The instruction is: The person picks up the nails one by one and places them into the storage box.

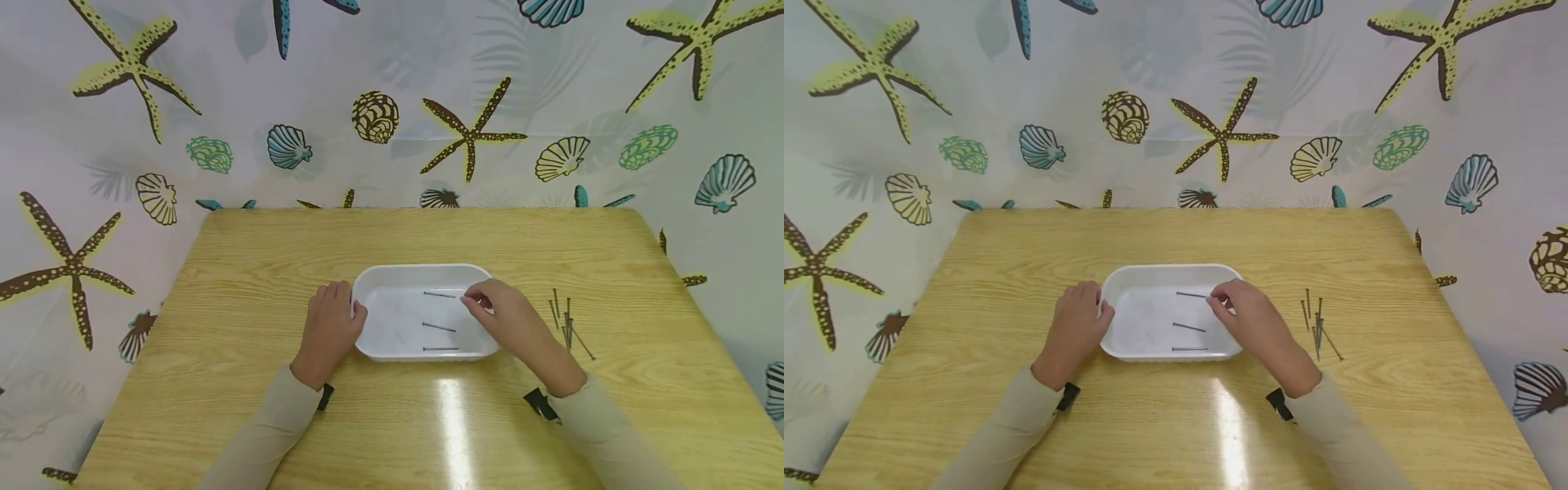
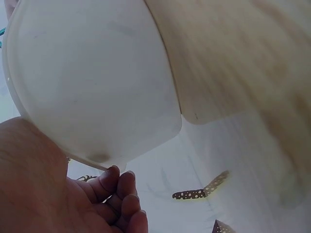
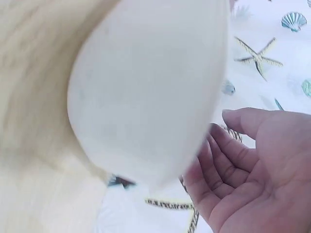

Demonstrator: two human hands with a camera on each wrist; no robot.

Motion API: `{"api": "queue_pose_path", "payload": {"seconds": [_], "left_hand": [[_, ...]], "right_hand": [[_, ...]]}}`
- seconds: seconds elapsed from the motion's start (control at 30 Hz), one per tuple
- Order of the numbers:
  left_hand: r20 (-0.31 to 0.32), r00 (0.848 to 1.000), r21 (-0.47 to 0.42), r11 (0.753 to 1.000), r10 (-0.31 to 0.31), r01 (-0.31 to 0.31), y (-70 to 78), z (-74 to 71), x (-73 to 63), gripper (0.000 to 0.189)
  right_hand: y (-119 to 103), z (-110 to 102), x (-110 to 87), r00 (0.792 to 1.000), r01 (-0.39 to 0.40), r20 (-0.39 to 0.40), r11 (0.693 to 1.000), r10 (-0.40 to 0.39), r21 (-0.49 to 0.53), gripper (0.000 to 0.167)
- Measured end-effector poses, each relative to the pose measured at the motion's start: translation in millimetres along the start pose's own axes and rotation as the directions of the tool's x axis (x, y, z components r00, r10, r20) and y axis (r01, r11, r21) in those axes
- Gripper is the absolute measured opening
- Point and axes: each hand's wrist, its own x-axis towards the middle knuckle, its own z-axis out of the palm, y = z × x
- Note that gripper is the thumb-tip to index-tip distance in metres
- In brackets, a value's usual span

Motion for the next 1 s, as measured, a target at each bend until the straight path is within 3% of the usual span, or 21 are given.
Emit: {"api": "queue_pose_path", "payload": {"seconds": [0.17, 0.43, 0.77, 1.0], "left_hand": [[0.002, 1.000, -0.005, 1.000, -0.001, 0.001, 0.3, 0.1, -0.2, 0.014], [-0.006, 1.000, -0.008, 1.000, 0.006, -0.006, 0.7, -0.3, -0.9, 0.013], [-0.031, 0.999, -0.005, 1.000, 0.024, -0.024, 0.2, -0.3, -0.2, 0.013], [-0.025, 1.000, -0.003, 1.000, 0.020, -0.020, -1.6, 1.4, 0.4, 0.014]], "right_hand": [[15.4, -22.6, -6.2, 0.996, -0.077, -0.047, 0.997, 0.076, -0.016, 0.024], [39.8, -42.5, -24.5, 0.987, -0.153, -0.051, 0.987, 0.150, -0.051, 0.028], [66.0, -56.6, -45.7, 0.974, -0.226, 0.012, 0.969, 0.228, -0.097, 0.028], [78.9, -59.8, -58.0, 0.949, -0.304, 0.052, 0.947, 0.310, -0.105, 0.030]]}}
